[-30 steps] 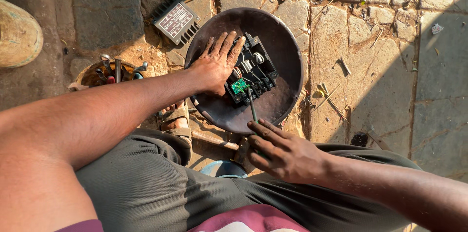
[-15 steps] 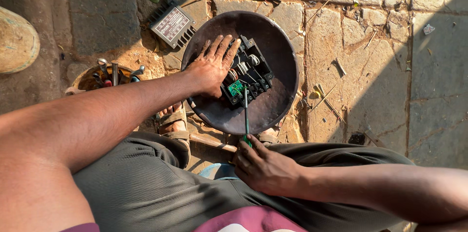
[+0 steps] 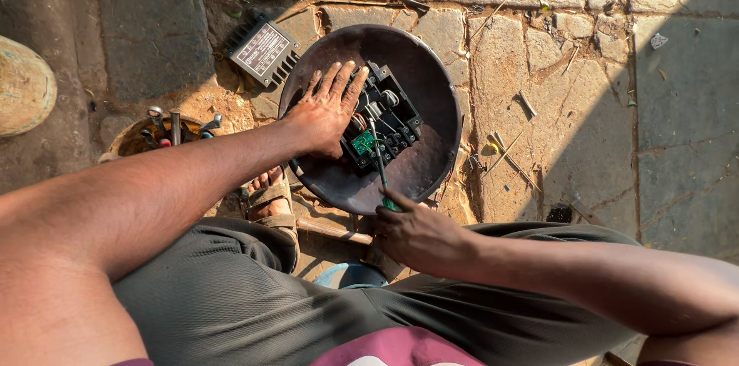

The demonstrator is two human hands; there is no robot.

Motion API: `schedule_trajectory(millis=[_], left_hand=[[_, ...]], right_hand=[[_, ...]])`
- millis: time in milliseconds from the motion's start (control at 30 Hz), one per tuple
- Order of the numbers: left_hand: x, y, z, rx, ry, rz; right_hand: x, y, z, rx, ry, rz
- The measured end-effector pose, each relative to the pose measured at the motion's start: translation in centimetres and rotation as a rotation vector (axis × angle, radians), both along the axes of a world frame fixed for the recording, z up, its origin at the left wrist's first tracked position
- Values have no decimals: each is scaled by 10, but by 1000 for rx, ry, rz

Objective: The person uses a screwdriver to tighten screws on a black electrical component placed on a metal stool. They manipulate wires and small green connectors while seated outdoors on a paved surface.

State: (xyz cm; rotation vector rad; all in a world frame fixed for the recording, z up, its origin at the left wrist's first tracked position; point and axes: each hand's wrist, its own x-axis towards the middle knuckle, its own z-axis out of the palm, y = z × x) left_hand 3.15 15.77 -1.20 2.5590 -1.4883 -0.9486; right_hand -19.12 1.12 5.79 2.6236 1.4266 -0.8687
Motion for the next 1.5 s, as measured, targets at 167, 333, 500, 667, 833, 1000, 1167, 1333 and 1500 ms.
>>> schedule_trajectory(millis=[167,333,500,667,833,1000,1167,1333,1500], left_hand=[[1,-2,4,18,-2,-8],[4,-10,4,23,-4,-11],[4,-17,1,-46,-29,-15],[6,-40,-4,-67,-30,-5],[23,-54,-18,-84,13,38],[60,-66,-38,-125,32,82],[88,-79,-52,-90,75,105],[118,-95,-60,-95,81,81],[146,-103,-71,-139,82,91]], right_hand=[[40,-23,64,374,75,-245],[90,-79,107,445,-31,-576],[103,-108,118,695,-29,-900],[122,-114,87,248,227,-1120],[142,-104,15,200,28,-826],[166,-120,-22,209,13,-800],[206,-140,-38,242,-4,-774],[244,-150,-49,34,55,-728],[281,-167,-64,62,99,-842]])
